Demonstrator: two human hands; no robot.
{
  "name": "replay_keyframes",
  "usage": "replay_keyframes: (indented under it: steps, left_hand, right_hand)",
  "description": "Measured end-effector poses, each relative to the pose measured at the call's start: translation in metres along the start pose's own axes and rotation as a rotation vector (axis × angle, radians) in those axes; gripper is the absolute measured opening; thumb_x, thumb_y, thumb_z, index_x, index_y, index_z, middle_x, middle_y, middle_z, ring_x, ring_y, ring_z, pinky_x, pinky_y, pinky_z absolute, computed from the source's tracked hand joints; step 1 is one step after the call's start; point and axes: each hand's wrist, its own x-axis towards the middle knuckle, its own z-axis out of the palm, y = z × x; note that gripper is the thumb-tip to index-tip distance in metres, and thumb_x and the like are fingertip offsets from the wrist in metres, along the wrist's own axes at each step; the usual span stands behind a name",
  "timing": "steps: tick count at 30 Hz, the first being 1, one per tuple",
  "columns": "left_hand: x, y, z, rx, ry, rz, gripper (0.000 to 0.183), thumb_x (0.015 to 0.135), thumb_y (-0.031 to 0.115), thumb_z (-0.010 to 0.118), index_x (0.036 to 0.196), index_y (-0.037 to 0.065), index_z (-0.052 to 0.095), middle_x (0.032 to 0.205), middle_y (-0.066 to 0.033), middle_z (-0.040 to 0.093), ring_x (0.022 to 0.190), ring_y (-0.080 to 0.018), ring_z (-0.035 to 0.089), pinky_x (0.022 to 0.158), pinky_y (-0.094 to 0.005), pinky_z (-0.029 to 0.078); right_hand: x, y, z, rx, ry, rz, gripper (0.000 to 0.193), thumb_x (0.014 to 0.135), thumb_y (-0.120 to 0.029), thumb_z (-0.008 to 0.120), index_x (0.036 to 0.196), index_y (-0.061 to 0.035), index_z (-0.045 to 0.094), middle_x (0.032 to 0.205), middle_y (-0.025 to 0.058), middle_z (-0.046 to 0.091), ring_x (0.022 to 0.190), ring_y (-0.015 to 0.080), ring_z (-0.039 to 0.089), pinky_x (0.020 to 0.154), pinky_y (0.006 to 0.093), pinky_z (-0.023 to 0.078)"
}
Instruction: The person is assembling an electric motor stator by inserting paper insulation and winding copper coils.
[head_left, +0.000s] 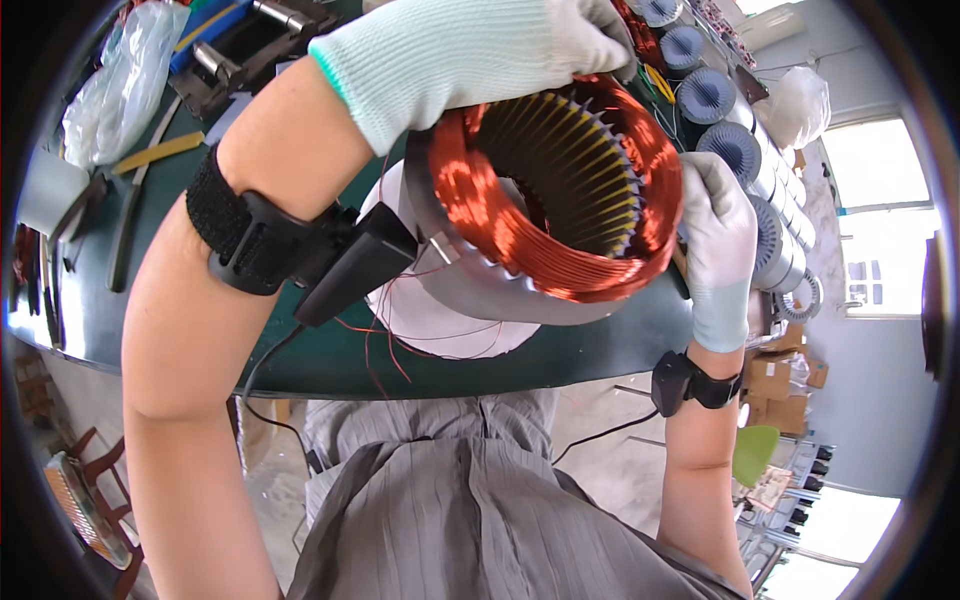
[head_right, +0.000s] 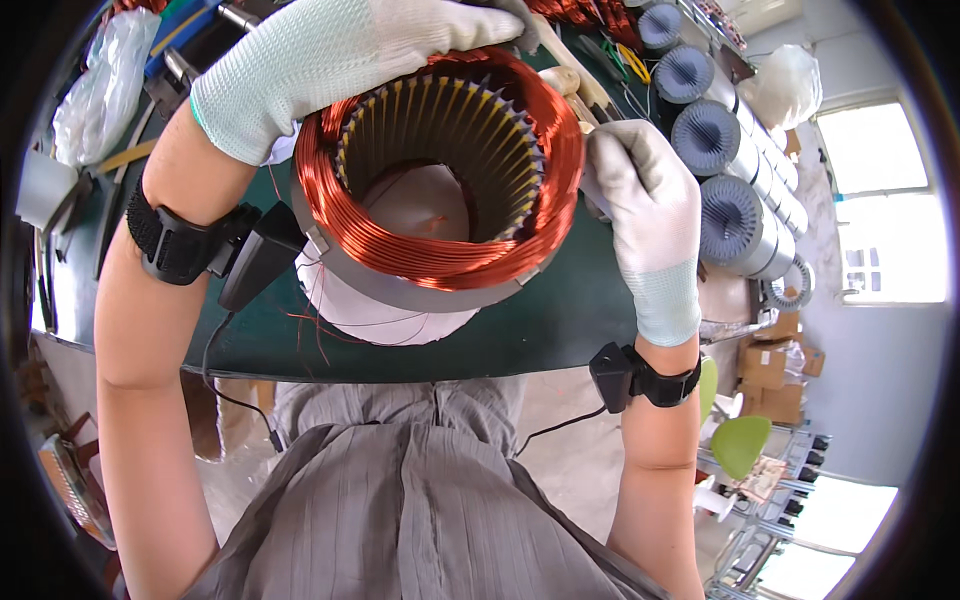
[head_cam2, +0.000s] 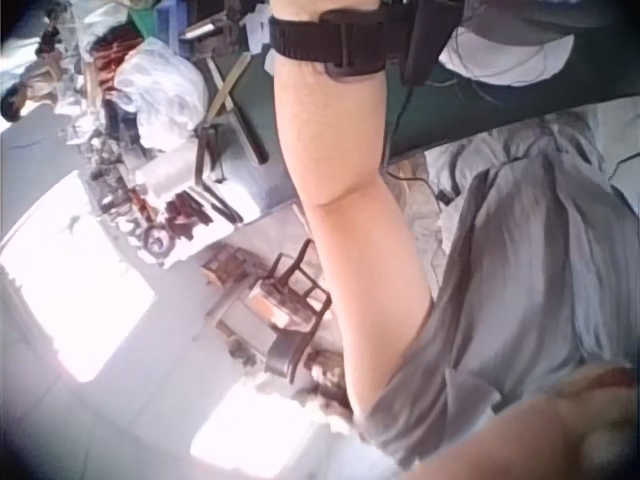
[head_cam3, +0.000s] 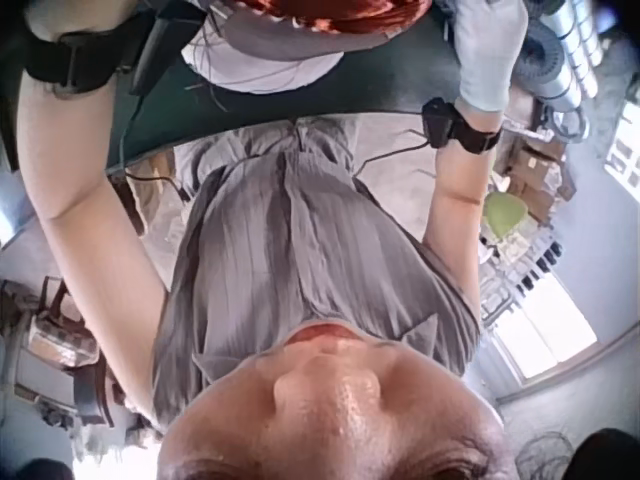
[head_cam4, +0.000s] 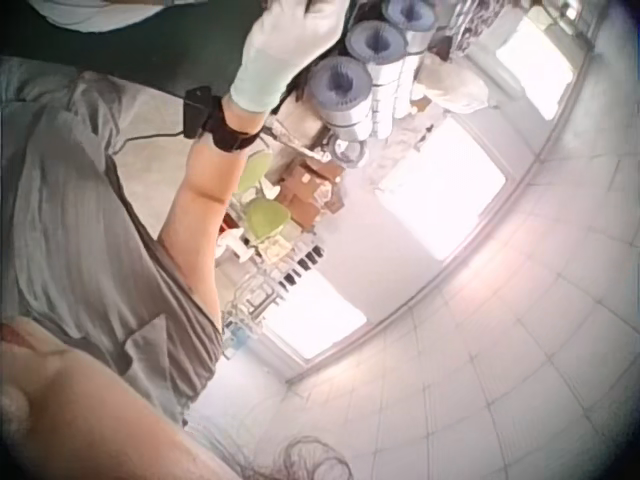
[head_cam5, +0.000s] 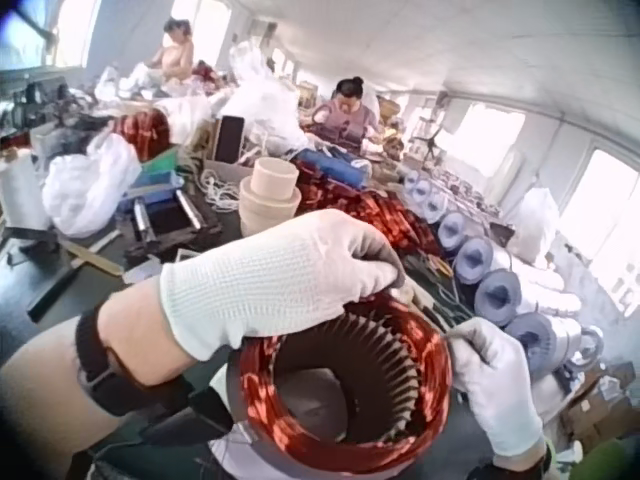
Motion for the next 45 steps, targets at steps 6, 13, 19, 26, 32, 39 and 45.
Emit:
replay_keyframes:
  steps: [6,13,19,26,32,39,45]
  left_hand:
    - [-0.001,0.003,-0.002,-0.177,-0.018,-0.079,0.031,0.102,0.02,0.058,0.111,-0.007,0.07,0.091,-0.0212,0.072,0.075,-0.0254,0.071,0.071,-0.0344,0.057]
    - [0.014,-0.007,0.001,0.454,-0.024,0.048,0.033,0.102,0.022,0.057,0.111,-0.007,0.07,0.09,-0.0213,0.072,0.075,-0.0265,0.071,0.068,-0.0328,0.058]
    - [-0.01,0.02,-0.003,0.1,0.145,-0.015,0.029,0.103,0.015,0.054,0.112,-0.008,0.069,0.086,-0.0207,0.069,0.083,-0.0267,0.072,0.078,-0.033,0.058]
    - [0.006,0.043,0.005,0.064,0.059,-0.229,0.029,0.101,0.017,0.056,0.112,-0.006,0.067,0.093,-0.0164,0.07,0.083,-0.0219,0.066,0.079,-0.0325,0.051]
    - [0.018,-0.008,0.013,0.032,0.06,-0.157,0.031,0.106,0.025,0.058,0.117,0.001,0.073,0.107,-0.0054,0.074,0.1,-0.0124,0.068,0.098,-0.0265,0.051]
    - [0.018,-0.005,0.016,0.098,0.076,-0.219,0.033,0.105,0.029,0.058,0.119,0.004,0.074,0.108,-0.0071,0.075,0.1,-0.0154,0.07,0.098,-0.0279,0.052]
    - [0.017,-0.001,0.01,0.181,0.034,-0.113,0.034,0.105,0.027,0.056,0.117,0.0,0.072,0.105,-0.0096,0.074,0.097,-0.0166,0.07,0.094,-0.028,0.053]
  right_hand:
    - [0.004,0.016,-0.009,0.106,-0.013,0.018,0.025,0.104,-0.026,0.066,0.107,-0.0018,0.067,0.08,-0.0064,0.056,0.066,0.0012,0.046,0.059,0.0179,0.037]
    - [0.005,0.006,0.017,0.031,0.082,-0.093,0.02,0.103,-0.022,0.066,0.104,-0.0017,0.068,0.082,-0.0056,0.061,0.069,0.0024,0.049,0.063,0.0185,0.042]
    - [0.001,-0.008,0.021,-0.278,0.242,-0.242,0.013,0.099,-0.01,0.065,0.098,0.0027,0.066,0.088,0.0042,0.067,0.083,0.01,0.06,0.082,0.0254,0.05]
    - [0.003,-0.021,0.015,-0.26,0.075,-0.305,0.016,0.103,-0.013,0.06,0.106,0.0023,0.065,0.095,0.0018,0.065,0.087,0.0094,0.058,0.082,0.0237,0.048]
    - [0.005,-0.02,0.008,-0.027,0.003,-0.255,0.012,0.098,-0.012,0.064,0.096,-0.001,0.063,0.073,0.0121,0.061,0.063,0.0201,0.06,0.064,0.0312,0.051]
    - [0.015,-0.023,-0.008,-0.18,-0.102,-0.405,0.016,0.098,-0.015,0.063,0.092,-0.0007,0.061,0.072,0.0159,0.063,0.065,0.0305,0.065,0.064,0.0361,0.051]
    - [0.025,-0.028,0.001,-0.116,-0.185,-0.329,0.015,0.099,-0.012,0.063,0.095,0.0009,0.059,0.071,0.0107,0.058,0.062,0.0181,0.06,0.062,0.0327,0.049]
